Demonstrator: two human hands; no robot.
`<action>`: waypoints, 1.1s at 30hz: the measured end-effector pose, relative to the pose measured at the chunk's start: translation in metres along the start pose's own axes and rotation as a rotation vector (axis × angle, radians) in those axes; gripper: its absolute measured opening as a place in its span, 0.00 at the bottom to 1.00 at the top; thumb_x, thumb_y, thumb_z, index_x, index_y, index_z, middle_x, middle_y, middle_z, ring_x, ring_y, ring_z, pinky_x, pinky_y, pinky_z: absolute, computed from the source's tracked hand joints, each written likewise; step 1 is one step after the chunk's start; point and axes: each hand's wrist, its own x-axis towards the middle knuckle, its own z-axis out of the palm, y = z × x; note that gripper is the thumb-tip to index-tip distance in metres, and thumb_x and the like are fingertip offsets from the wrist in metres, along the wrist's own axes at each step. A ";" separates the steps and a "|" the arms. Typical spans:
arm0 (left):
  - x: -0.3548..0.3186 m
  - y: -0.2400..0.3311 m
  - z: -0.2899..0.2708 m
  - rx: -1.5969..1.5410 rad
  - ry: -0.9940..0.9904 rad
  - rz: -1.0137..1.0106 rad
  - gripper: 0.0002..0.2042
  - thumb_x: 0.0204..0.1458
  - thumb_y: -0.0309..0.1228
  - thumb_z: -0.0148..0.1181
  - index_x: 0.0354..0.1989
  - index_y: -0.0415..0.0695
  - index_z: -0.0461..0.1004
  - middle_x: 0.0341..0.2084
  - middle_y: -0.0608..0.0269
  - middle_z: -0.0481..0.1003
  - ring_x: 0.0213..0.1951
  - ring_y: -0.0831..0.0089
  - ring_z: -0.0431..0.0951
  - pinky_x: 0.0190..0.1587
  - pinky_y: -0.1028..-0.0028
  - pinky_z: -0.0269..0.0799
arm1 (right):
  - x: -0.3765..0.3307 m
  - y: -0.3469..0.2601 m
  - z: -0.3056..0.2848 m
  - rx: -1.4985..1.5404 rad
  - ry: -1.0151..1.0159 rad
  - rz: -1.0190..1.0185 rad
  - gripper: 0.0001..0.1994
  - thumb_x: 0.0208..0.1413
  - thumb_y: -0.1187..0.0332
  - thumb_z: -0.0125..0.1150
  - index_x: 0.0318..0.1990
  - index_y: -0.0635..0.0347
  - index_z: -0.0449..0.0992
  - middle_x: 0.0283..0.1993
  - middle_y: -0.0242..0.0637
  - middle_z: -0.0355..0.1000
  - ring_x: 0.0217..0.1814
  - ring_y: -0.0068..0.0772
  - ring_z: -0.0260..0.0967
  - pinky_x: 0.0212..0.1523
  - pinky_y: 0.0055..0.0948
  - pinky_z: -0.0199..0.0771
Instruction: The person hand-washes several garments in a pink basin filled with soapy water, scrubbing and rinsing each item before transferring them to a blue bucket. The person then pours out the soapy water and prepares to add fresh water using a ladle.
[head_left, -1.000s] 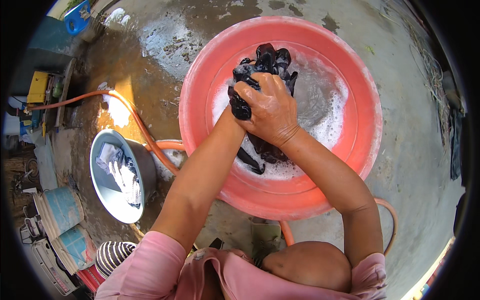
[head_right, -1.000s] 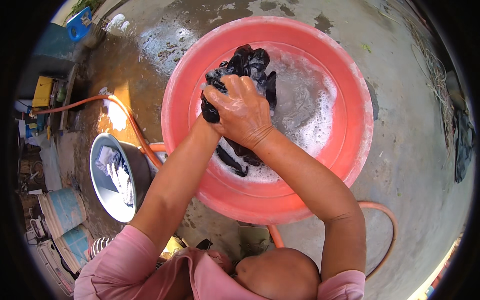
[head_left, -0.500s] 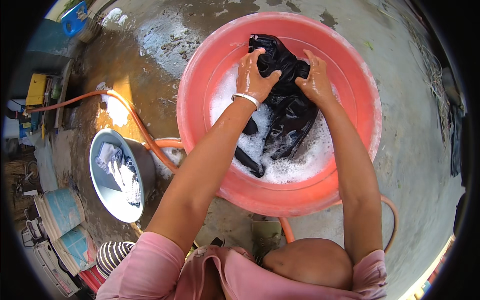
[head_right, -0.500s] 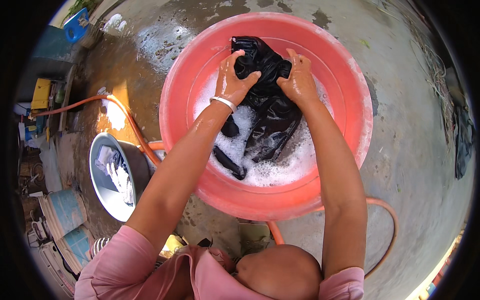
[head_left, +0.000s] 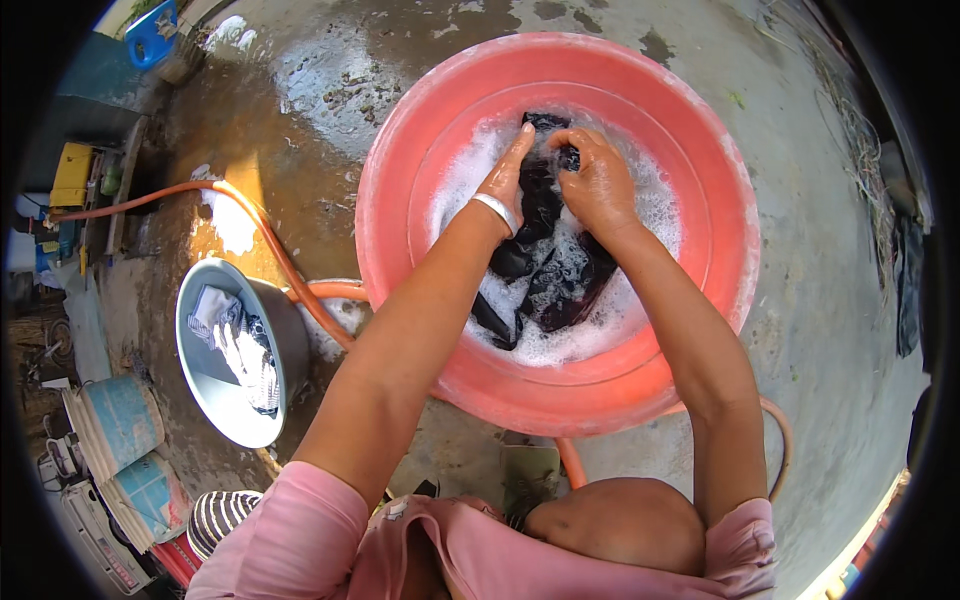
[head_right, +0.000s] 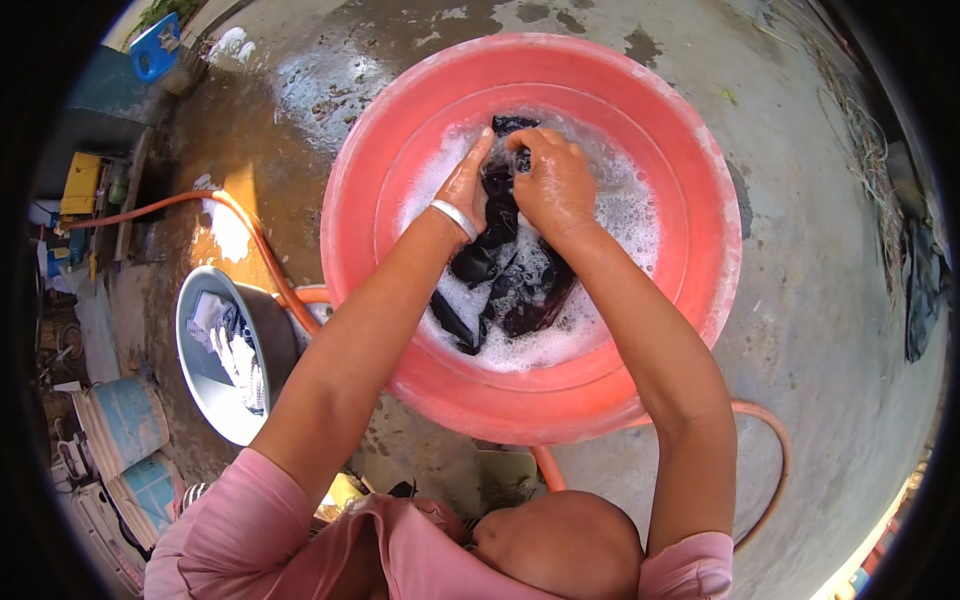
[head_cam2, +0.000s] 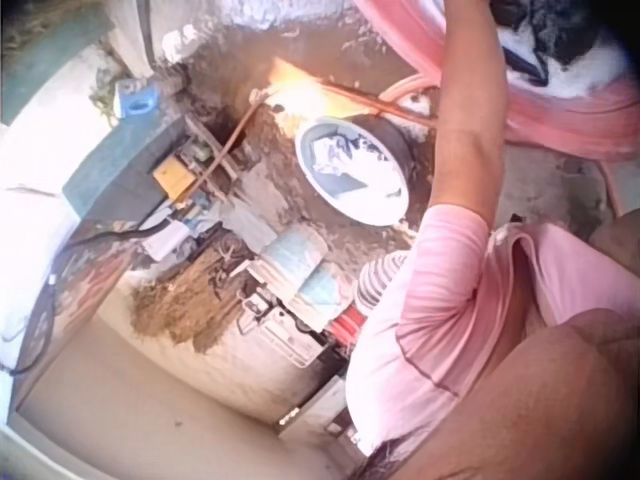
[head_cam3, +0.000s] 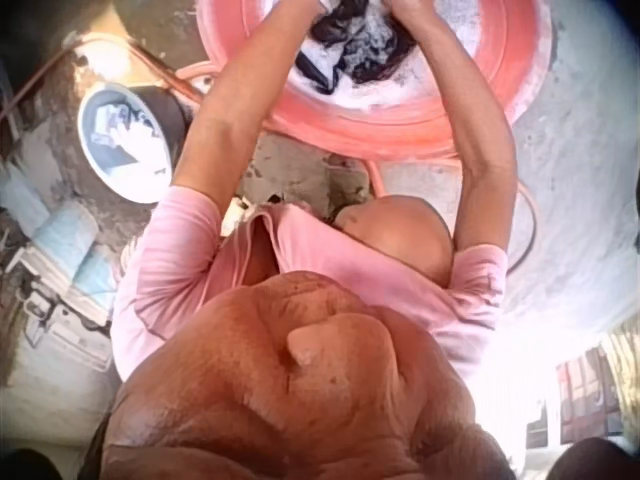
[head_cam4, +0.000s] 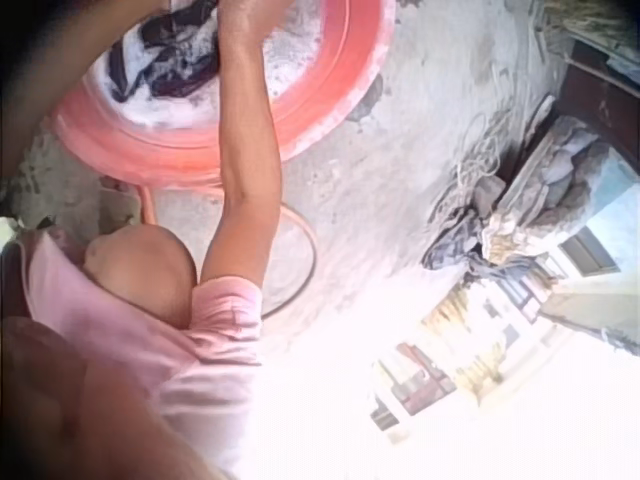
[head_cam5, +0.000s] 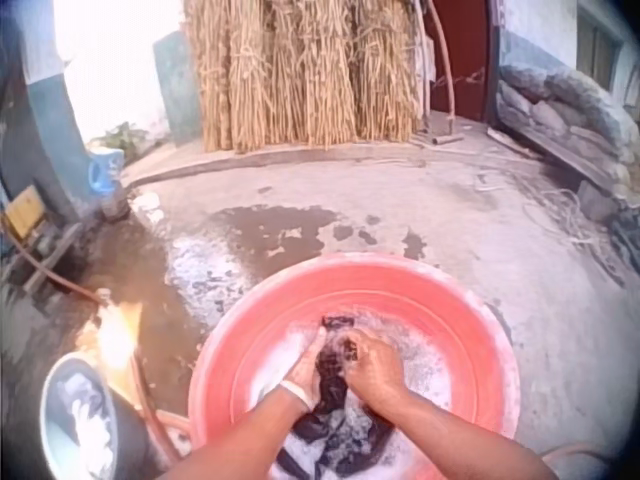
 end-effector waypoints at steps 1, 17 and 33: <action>-0.014 0.009 0.011 -0.043 -0.016 -0.085 0.27 0.56 0.56 0.49 0.57 0.52 0.67 0.54 0.56 0.70 0.57 0.65 0.69 0.58 0.62 0.65 | -0.006 -0.028 -0.010 -0.018 0.065 -0.169 0.15 0.43 0.75 0.60 0.40 0.47 0.76 0.47 0.33 0.72 0.45 0.46 0.67 0.45 0.38 0.71; -0.063 0.022 0.058 -0.051 0.045 0.127 0.18 0.61 0.42 0.44 0.46 0.41 0.73 0.39 0.58 0.78 0.39 0.67 0.80 0.47 0.67 0.77 | 0.021 -0.034 -0.030 0.068 0.052 -0.024 0.16 0.42 0.55 0.64 0.36 0.52 0.74 0.36 0.37 0.73 0.39 0.45 0.72 0.36 0.40 0.73; -0.093 0.095 0.073 0.491 0.229 0.982 0.12 0.48 0.31 0.60 0.34 0.33 0.74 0.25 0.65 0.74 0.29 0.79 0.71 0.33 0.75 0.69 | -0.038 0.021 -0.085 0.641 -0.469 0.794 0.35 0.57 0.34 0.41 0.39 0.65 0.72 0.34 0.37 0.71 0.34 0.36 0.75 0.38 0.32 0.77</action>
